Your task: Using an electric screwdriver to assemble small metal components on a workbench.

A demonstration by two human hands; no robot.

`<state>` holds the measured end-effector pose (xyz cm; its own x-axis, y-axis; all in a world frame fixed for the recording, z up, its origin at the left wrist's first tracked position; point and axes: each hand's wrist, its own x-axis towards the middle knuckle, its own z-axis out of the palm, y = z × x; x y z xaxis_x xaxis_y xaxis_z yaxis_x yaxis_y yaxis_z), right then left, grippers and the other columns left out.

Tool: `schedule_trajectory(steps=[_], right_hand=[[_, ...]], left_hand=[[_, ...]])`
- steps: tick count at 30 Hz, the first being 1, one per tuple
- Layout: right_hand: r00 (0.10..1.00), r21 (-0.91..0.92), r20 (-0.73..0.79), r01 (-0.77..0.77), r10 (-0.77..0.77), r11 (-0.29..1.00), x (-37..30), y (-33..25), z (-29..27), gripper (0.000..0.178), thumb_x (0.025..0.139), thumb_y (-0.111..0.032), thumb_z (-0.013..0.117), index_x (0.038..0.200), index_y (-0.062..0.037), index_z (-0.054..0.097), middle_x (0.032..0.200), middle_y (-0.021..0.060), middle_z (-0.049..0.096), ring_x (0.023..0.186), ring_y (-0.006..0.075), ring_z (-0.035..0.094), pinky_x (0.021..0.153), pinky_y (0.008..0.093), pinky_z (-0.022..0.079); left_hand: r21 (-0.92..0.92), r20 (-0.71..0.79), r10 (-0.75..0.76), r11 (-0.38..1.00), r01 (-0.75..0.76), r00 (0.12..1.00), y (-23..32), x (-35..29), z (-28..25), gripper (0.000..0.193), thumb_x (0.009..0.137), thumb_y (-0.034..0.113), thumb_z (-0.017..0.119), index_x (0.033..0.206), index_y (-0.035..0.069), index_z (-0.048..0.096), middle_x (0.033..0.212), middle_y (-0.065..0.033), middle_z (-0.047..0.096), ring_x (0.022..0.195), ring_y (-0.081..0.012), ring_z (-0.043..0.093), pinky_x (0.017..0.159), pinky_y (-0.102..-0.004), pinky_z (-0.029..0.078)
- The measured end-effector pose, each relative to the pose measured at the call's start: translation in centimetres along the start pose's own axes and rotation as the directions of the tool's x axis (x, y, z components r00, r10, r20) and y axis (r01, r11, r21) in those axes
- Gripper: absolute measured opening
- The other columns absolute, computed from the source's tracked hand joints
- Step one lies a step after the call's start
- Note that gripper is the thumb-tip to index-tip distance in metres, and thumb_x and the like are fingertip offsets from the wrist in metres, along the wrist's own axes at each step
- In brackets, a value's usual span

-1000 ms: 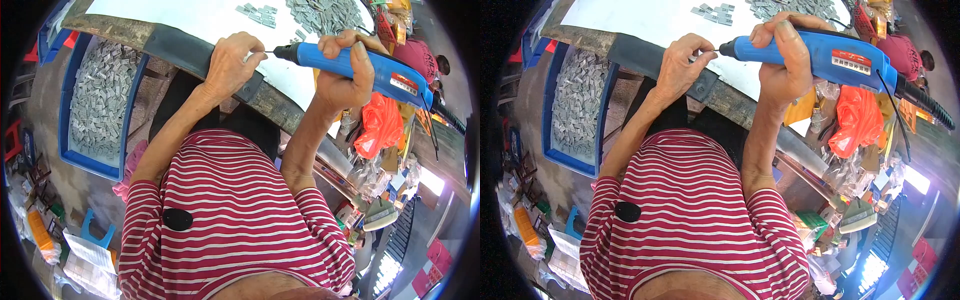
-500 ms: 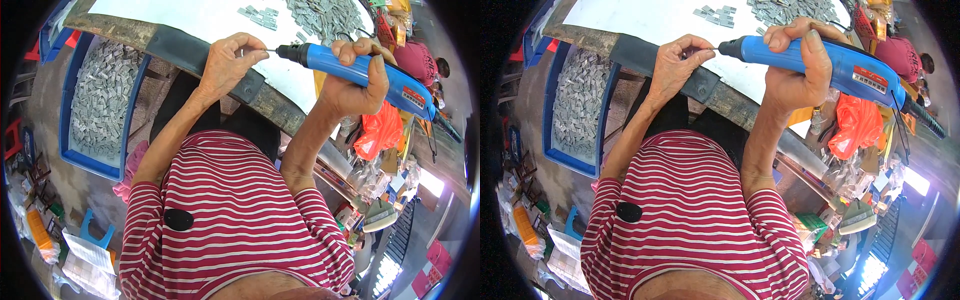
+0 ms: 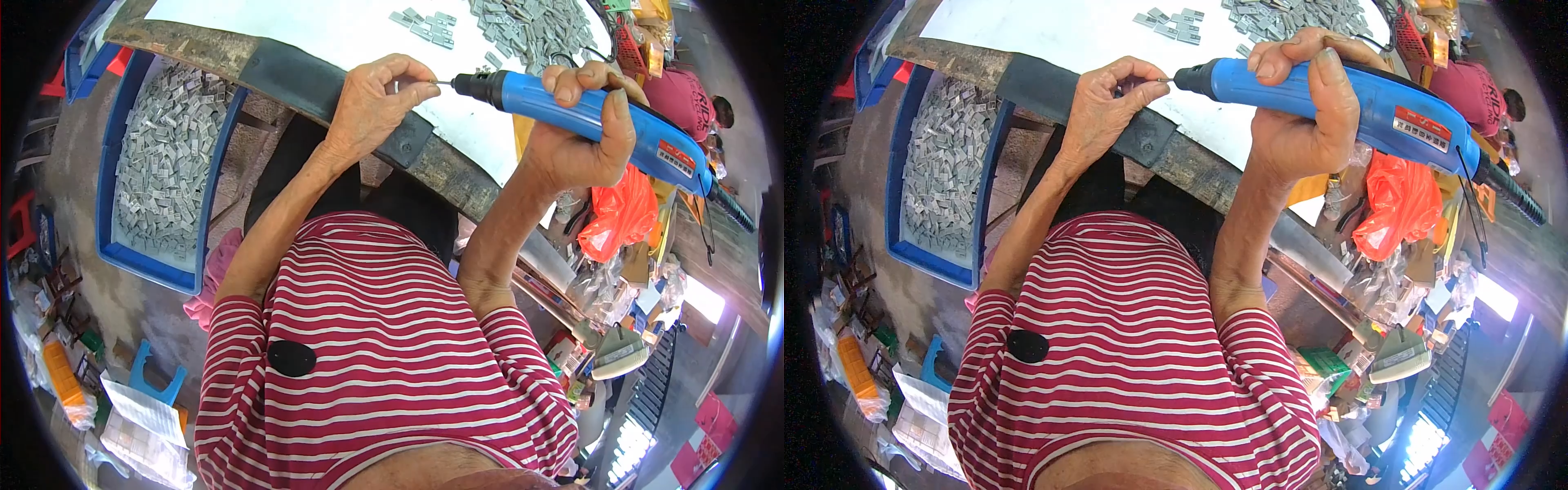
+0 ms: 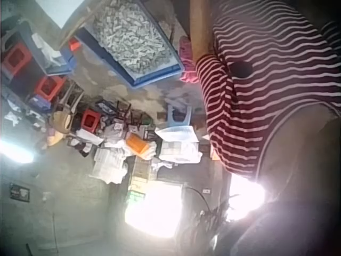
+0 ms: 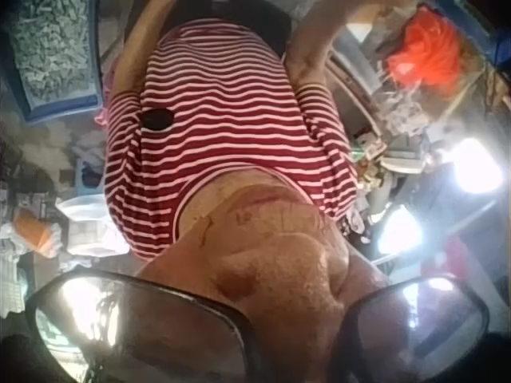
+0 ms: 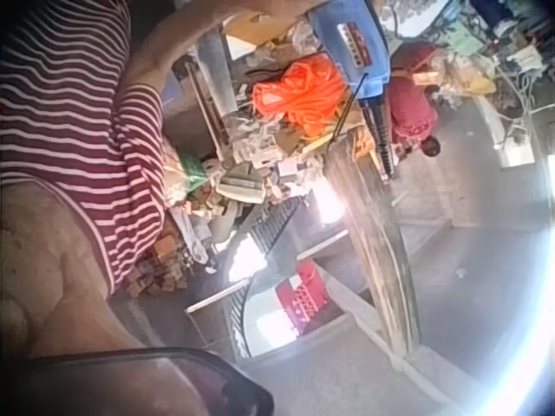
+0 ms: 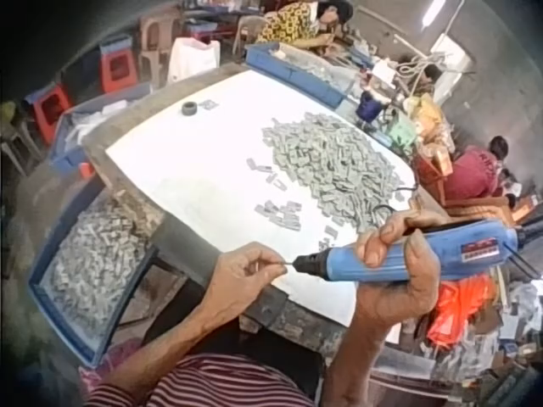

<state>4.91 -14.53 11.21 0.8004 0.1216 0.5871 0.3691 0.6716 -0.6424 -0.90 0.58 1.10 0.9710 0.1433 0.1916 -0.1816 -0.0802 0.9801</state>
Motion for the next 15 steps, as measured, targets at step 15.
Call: schedule_trajectory(steps=[15], right_hand=[[0.998, -0.145, 0.027, -0.045, 0.049, 0.988, -0.16, -0.21, -0.15, 0.024, 0.079, -0.012, 0.047, 0.101, -0.0055, 0.055, 0.081, 0.0150, 0.056, 0.060, 0.0203, 0.050, 0.062, 0.0386, 0.037]], left_hand=[[0.038, 0.017, 0.030, 0.999, -0.031, 0.999, 0.20, -0.07, 0.01, 0.011, 0.078, 0.015, 0.065, 0.084, 0.005, 0.066, 0.075, -0.0001, 0.060, 0.061, -0.0071, 0.046, 0.054, -0.0225, 0.039]])
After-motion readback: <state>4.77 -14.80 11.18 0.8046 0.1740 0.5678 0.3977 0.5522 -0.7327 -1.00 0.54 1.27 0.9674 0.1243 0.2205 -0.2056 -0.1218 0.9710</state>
